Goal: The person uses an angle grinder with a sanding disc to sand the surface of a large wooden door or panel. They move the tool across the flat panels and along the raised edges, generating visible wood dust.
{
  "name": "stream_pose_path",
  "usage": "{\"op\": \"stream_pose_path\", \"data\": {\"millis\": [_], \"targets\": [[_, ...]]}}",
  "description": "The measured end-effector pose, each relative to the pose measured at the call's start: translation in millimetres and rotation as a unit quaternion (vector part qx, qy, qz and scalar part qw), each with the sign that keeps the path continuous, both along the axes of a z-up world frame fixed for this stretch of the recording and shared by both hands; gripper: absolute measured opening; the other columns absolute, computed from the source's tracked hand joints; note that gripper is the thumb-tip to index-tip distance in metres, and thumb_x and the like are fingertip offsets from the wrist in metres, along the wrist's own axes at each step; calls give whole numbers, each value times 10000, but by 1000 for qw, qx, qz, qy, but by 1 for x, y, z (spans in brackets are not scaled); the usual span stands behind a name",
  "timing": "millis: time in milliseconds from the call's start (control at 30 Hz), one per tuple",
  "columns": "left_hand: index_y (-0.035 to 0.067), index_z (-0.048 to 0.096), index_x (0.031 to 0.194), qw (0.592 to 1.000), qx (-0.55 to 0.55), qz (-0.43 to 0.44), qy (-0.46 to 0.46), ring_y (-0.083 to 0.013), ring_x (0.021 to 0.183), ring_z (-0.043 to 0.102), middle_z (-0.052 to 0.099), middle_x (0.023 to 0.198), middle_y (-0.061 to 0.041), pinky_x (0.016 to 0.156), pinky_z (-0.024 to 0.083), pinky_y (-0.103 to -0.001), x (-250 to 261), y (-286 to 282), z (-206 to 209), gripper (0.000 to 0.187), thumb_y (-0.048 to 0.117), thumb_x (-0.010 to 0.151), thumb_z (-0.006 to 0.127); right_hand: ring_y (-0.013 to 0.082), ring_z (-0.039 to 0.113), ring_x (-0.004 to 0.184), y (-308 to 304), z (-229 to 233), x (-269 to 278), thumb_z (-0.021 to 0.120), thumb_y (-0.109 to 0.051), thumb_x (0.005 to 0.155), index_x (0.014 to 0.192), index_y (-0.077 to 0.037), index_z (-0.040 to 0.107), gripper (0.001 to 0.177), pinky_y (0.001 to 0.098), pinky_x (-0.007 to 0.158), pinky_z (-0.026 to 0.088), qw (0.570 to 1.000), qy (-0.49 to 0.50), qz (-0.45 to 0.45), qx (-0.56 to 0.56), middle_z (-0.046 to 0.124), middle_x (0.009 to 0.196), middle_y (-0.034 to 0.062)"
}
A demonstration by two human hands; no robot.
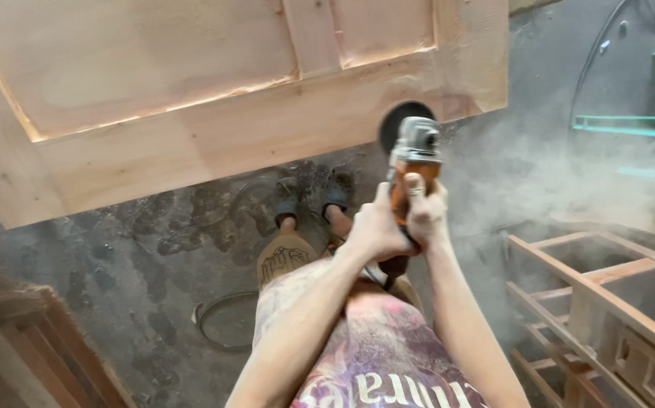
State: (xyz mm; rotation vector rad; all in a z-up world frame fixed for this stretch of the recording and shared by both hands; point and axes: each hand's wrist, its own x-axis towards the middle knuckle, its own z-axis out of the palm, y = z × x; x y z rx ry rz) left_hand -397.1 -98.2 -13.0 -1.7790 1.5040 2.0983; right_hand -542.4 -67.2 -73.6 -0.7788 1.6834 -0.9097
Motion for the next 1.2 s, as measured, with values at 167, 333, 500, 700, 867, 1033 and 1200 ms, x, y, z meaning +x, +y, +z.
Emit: {"op": "stream_pose_path", "data": {"millis": [167, 333, 500, 700, 867, 1033, 1200], "targets": [[61, 332, 1413, 995, 31, 89, -25, -334, 903, 770, 742, 1067, -184, 875, 637, -411, 92, 22, 13, 1042, 252, 555, 891, 257, 739, 941, 2, 28, 111, 672, -458, 966, 1211, 5, 652, 525, 373, 827, 587, 988, 73, 132, -29, 758, 1026, 153], [75, 422, 1360, 982, -23, 182, -51, -272, 1002, 735, 714, 1160, -138, 881, 615, -396, 161, 51, 18, 958, 197, 566, 944, 352, 752, 1002, -6, 55, 199, 709, -437, 918, 1219, 3, 609, 542, 426, 876, 590, 977, 44, 207, 22, 754, 1057, 225], [50, 432, 1322, 960, -162, 229, -3, -276, 1035, 719, 683, 1192, -139, 862, 609, -391, 166, 57, 6, 912, 212, 591, 955, 428, 736, 1029, -20, 65, 215, 737, -469, 867, 1157, 4, 609, 570, 470, 878, 584, 961, 56, 252, 94, 754, 1026, 270], [69, 437, 1344, 963, -110, 244, 32, -272, 1042, 748, 725, 1184, -124, 889, 616, -375, 96, 29, 4, 877, 244, 631, 916, 336, 768, 1042, -45, 66, 141, 726, -396, 906, 1210, -6, 620, 506, 411, 904, 589, 973, 68, 214, 60, 763, 1068, 231], [119, 419, 1370, 976, -22, 218, -1, -288, 1024, 761, 748, 1148, -125, 881, 619, -403, 28, -4, 15, 987, 290, 555, 948, 307, 763, 1040, -65, 63, 69, 715, -364, 908, 1292, -15, 614, 529, 398, 911, 581, 973, 98, 204, 50, 765, 1083, 207], [128, 408, 1396, 978, 12, 207, 29, -280, 1026, 769, 766, 1131, -120, 890, 620, -399, -39, -22, 23, 1020, 280, 539, 939, 310, 737, 1098, -69, 61, -5, 703, -393, 926, 1323, -13, 600, 559, 393, 948, 554, 978, 102, 178, 42, 755, 1135, 204], [115, 410, 1386, 985, 41, 167, 26, -286, 1011, 779, 777, 1097, -145, 903, 624, -394, -92, -37, 24, 1007, 269, 537, 931, 311, 731, 1107, -73, 60, -64, 692, -469, 928, 1305, -10, 619, 599, 392, 940, 551, 981, 110, 155, 30, 753, 1140, 204]]}}
